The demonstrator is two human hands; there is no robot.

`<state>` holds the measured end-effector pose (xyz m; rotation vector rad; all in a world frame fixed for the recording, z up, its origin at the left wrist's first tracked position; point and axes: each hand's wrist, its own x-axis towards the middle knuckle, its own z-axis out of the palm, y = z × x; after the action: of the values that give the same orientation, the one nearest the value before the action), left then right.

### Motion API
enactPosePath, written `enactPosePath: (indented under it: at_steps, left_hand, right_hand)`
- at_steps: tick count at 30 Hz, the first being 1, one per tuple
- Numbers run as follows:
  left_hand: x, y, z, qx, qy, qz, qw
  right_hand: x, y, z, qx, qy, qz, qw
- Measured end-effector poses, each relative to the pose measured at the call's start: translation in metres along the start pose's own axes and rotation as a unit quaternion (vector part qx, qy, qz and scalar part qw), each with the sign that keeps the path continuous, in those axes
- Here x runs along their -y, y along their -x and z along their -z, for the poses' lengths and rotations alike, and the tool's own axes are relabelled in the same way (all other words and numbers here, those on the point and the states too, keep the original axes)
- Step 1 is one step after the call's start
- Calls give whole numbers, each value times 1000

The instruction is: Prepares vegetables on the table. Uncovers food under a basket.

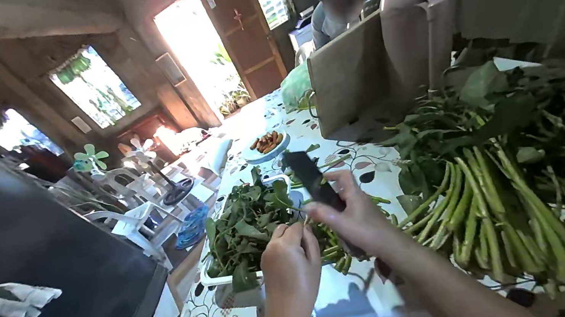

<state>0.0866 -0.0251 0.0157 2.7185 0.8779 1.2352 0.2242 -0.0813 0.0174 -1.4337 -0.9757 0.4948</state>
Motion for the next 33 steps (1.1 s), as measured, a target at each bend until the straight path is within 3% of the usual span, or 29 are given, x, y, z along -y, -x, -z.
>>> enactPosePath:
  at_steps: [3,7,10,17,21,24,26,30,33]
  left_hand:
    - [4,2,-4,21,26,16,999]
    - [13,-7,-6,53,95,51,993]
    - [15,-10,-11,73,150,40,985]
    - [11,-11,-16,104,169,50,979]
    - [0,-7,-6,131,77,49,987]
    - [-16,-3,5,163,-4,87,983]
    - [-20,3,8,163,-41,93,981]
    - [-11,25,13,73,-44,15,996]
    - [-1,23,18,56,-16,27,998]
  right_hand:
    - [-2,1,26,95,-153,-68,981]
    - [-21,11,39,261,-320,-51,909]
    - [-29,12,35,306,-365,-36,879]
    - [-22,16,25,228,-246,-15,942]
    - [-21,17,17,137,-45,4,989]
    - [-20,18,2,93,31,-13,995]
    - [-17,18,-3,86,39,-29,995]
    - [-14,11,10,33,-17,-59,998]
    - [-10,9,27,90,-115,-121,982]
